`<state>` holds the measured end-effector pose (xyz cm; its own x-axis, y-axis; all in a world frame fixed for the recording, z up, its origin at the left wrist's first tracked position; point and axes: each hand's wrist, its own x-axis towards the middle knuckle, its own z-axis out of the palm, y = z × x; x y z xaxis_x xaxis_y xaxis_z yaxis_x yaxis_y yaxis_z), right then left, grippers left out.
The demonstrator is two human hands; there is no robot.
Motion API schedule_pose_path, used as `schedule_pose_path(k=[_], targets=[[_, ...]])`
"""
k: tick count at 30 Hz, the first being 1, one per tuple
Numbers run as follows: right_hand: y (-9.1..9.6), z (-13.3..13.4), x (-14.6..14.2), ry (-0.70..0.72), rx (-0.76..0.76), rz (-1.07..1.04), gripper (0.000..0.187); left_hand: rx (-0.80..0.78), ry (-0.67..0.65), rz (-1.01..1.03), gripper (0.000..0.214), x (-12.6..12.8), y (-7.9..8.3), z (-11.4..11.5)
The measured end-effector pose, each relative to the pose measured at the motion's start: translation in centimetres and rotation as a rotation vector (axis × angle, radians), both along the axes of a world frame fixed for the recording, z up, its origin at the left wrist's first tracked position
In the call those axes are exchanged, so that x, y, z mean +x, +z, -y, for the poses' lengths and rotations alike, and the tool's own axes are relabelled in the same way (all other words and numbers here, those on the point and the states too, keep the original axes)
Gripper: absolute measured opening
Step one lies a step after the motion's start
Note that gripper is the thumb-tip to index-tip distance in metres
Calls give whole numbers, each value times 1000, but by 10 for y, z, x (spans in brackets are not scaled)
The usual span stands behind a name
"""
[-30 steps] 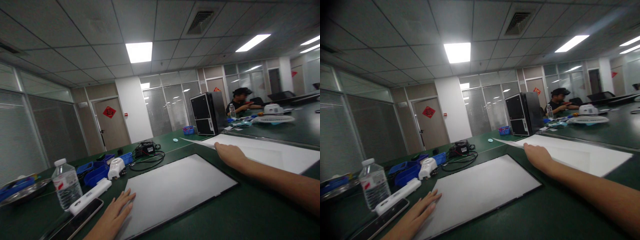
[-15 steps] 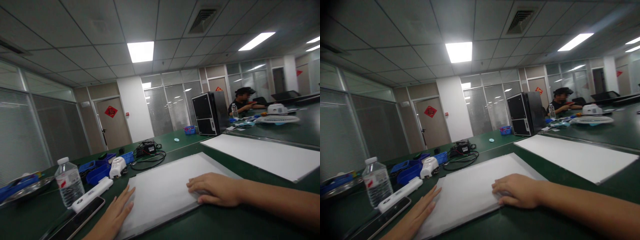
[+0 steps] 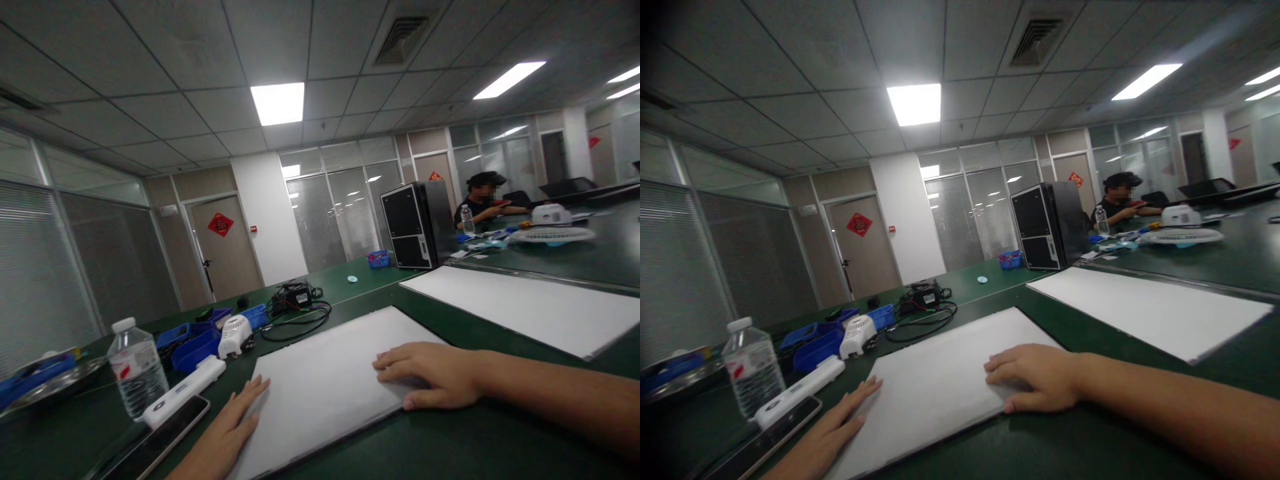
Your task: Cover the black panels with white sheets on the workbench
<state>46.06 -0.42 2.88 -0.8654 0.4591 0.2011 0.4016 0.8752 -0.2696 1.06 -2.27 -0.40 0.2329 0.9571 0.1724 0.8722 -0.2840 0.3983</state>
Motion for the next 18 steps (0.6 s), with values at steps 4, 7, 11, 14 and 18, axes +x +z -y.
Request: schedule_pose_path(k=[4, 7, 11, 14, 18], targets=[[1, -5, 2, -7, 20, -7, 55, -10, 15, 44, 57, 3, 5, 3], [-2, -29, 18, -182, 131, -49, 51, -18, 29, 80, 60, 5, 8, 6], [-14, -79, 68, -662, 354, -33, 54, -34, 15, 77, 61, 9, 8, 9], [-26, -99, 113, -1135, 375, 66, 58, -45, 10, 46, 61, 10, 6, 10], [-39, -98, 147, -1341, 275, 48, 56, -25, 11, -23, 59, 9, 2, 8]])
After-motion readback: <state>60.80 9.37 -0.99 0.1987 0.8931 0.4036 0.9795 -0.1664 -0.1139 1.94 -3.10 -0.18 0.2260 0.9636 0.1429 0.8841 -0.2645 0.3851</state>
